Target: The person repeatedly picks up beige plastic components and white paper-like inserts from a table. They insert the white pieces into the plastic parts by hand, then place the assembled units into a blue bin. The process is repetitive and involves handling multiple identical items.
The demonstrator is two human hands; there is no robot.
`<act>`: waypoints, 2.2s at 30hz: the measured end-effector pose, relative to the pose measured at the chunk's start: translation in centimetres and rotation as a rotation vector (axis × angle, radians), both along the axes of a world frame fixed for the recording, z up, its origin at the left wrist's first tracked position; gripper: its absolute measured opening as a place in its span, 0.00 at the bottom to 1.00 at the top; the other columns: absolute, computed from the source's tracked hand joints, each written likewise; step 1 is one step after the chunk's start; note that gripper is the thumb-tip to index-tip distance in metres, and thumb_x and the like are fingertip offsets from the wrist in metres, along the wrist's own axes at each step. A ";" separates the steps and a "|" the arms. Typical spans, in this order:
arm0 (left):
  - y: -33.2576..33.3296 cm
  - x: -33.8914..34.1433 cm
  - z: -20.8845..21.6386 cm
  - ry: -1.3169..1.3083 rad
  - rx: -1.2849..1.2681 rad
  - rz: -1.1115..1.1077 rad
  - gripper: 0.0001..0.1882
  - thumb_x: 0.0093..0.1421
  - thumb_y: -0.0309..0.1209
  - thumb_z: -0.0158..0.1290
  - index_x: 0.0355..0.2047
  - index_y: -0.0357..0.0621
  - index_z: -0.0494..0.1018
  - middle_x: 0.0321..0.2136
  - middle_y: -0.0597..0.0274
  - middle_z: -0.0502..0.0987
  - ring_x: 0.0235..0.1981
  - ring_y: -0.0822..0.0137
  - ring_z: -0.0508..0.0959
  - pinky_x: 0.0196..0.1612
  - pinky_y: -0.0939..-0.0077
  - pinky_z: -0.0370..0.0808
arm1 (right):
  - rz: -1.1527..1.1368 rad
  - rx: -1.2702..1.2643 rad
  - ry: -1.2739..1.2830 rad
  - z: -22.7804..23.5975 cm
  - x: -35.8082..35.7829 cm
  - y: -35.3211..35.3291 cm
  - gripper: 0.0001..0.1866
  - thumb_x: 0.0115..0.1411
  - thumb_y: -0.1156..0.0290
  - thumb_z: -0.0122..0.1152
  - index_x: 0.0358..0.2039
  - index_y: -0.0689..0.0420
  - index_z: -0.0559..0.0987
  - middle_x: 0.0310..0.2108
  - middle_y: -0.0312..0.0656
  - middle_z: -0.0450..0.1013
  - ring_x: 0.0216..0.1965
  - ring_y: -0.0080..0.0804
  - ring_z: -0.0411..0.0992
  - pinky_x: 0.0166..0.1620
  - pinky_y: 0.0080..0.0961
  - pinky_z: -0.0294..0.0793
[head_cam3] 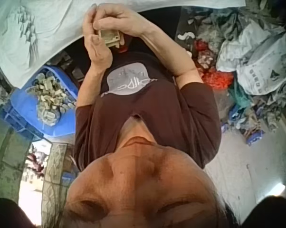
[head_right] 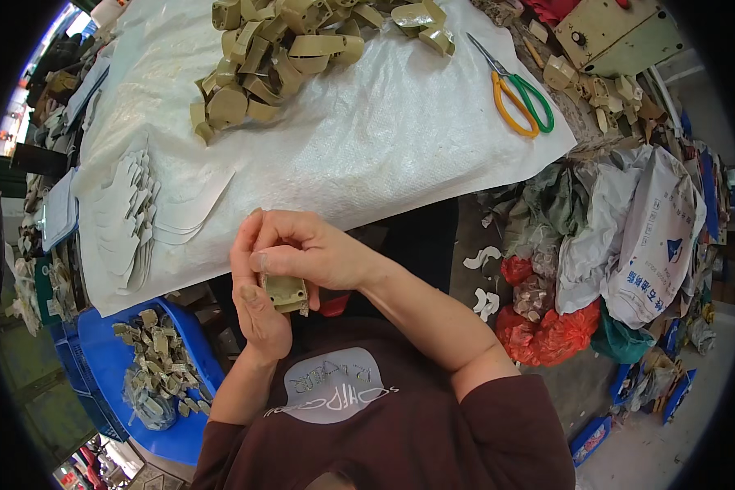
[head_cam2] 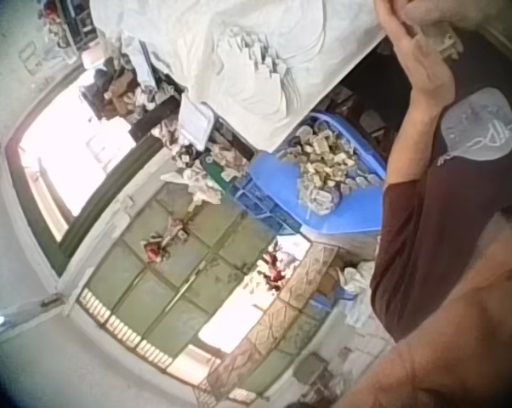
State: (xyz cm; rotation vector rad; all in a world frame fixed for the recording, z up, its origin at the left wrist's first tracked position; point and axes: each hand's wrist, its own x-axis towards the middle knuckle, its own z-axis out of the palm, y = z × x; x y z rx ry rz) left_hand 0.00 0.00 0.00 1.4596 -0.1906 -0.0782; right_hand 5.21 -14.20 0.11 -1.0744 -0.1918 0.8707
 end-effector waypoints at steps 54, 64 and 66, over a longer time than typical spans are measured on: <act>1.9 1.9 0.0 -0.444 0.675 0.212 0.29 0.36 0.22 0.66 0.42 0.40 0.70 0.27 0.62 0.70 0.21 0.72 0.69 0.23 0.81 0.66 | -0.476 -0.286 -0.503 -0.9 -0.9 0.1 0.10 0.64 0.68 0.52 0.33 0.61 0.76 0.25 0.30 0.71 0.25 0.17 0.66 0.29 0.17 0.67; 0.1 2.1 -0.5 -0.660 0.816 0.449 0.24 0.35 0.26 0.66 0.33 0.37 0.68 0.21 0.57 0.67 0.18 0.58 0.71 0.19 0.70 0.68 | -0.665 -0.368 -0.674 -1.5 -2.1 1.8 0.12 0.66 0.68 0.47 0.40 0.63 0.75 0.27 0.39 0.74 0.29 0.22 0.70 0.34 0.22 0.71; -0.1 2.1 -1.0 -0.681 0.884 0.498 0.22 0.36 0.26 0.65 0.32 0.36 0.68 0.21 0.57 0.67 0.18 0.58 0.70 0.19 0.69 0.68 | -0.689 -0.388 -0.633 -1.8 -2.1 2.3 0.12 0.66 0.68 0.46 0.40 0.63 0.75 0.28 0.41 0.74 0.30 0.24 0.71 0.35 0.23 0.71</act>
